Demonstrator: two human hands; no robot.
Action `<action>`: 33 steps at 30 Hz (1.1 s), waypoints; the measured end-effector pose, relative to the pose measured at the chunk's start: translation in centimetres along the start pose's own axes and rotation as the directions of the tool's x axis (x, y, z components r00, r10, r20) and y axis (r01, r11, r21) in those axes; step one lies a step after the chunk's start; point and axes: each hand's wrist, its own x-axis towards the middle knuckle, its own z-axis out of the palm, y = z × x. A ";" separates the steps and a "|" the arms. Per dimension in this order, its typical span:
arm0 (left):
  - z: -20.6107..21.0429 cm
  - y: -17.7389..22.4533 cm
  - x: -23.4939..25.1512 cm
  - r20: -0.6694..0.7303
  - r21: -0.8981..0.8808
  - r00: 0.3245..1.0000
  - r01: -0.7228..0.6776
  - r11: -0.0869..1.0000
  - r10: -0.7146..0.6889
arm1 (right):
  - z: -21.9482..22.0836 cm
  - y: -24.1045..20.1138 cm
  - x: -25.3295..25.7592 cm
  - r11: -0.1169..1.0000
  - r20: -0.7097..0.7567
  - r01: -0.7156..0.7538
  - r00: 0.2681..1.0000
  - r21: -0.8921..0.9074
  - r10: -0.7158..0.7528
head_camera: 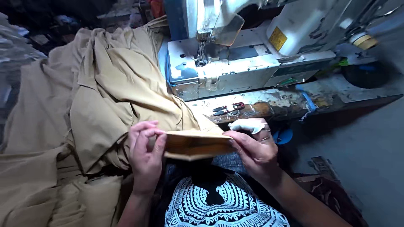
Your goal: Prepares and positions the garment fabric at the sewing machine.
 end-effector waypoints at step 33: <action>11.4 -6.5 25.7 0.550 0.468 0.835 -0.292 0.834 -0.016 | 7.2 5.9 8.3 0.620 0.255 -0.468 0.878 0.630 0.405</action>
